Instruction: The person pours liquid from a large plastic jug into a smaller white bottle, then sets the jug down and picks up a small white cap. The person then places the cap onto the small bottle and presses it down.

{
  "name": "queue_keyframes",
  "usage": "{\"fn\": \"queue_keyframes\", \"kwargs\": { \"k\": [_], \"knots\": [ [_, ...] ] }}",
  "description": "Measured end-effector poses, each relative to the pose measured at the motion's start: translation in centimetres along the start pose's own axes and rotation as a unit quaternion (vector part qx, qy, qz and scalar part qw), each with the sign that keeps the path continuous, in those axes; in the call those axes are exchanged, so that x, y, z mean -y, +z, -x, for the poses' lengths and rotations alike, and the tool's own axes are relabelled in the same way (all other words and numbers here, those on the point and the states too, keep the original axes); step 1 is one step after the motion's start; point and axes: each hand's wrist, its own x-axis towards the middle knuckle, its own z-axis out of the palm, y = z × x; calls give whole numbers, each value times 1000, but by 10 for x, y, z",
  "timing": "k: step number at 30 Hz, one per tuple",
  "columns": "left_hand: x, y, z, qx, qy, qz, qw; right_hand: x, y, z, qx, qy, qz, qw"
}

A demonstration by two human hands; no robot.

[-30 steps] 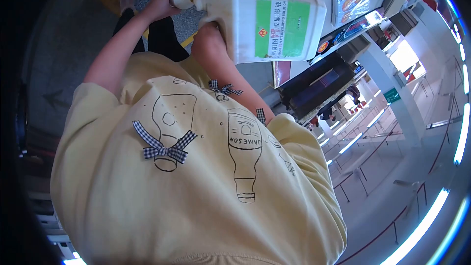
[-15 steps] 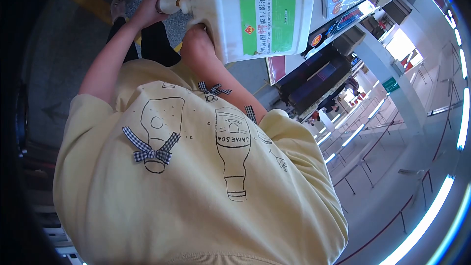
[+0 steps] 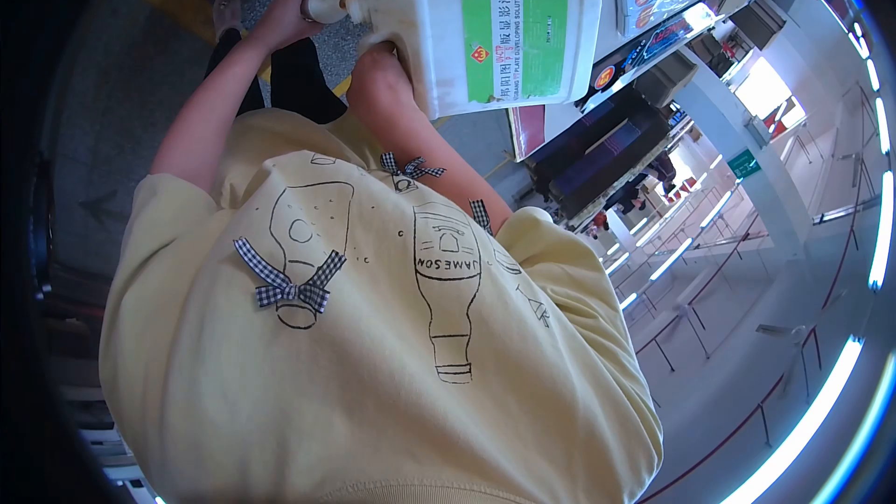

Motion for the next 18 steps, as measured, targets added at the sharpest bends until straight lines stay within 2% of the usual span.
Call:
{"fn": "queue_keyframes", "kwargs": {
  "k": [2,9,12,15,18],
  "knots": [
    [-1,-1,1,1,-2,-1,1000,-1,2,0,-12,-29,27,999],
    [0,4,0,2,-3,-4,1000,-6,8,-4,-12,-20,42,999],
    [0,3,0,-2,-2,-5,1000,-7,8,-5,27,-29,60,997],
    [2,-3,-1,16,5,18,1000,-7,11,-4,-10,-33,62,997],
    [0,-5,-2,8,10,18,1000,-3,6,-4,5,-66,117,991]
  ]
}}
